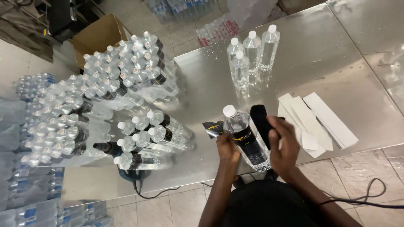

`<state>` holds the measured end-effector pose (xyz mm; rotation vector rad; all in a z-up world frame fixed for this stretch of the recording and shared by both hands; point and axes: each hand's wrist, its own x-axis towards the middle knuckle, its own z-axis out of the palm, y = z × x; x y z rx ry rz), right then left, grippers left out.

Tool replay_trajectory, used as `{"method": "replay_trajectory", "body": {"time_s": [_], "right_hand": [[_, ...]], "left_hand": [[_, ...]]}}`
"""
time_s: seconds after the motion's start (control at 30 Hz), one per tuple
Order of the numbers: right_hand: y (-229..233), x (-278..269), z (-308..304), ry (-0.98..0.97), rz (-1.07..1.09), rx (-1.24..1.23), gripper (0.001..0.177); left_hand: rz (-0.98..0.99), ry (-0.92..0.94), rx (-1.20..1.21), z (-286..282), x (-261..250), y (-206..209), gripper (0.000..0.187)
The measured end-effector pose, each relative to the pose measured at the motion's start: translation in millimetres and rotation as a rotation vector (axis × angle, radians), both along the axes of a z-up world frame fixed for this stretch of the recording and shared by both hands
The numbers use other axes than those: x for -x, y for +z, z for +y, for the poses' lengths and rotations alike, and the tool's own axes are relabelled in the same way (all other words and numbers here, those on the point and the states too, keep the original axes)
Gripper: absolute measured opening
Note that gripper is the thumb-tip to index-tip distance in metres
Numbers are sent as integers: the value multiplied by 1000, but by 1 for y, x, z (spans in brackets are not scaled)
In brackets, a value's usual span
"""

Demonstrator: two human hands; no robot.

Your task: Manually applying adhesive labels to plastic water bottles at a production workstation.

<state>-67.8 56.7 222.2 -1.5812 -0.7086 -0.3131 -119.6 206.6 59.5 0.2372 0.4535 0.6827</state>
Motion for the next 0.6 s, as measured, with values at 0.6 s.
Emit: {"method": "replay_trajectory", "body": {"time_s": [0.6], "right_hand": [[10,70,-37,332,379,510,107]], "left_hand": [[-251,-170,-117,7,42,21,38]]}}
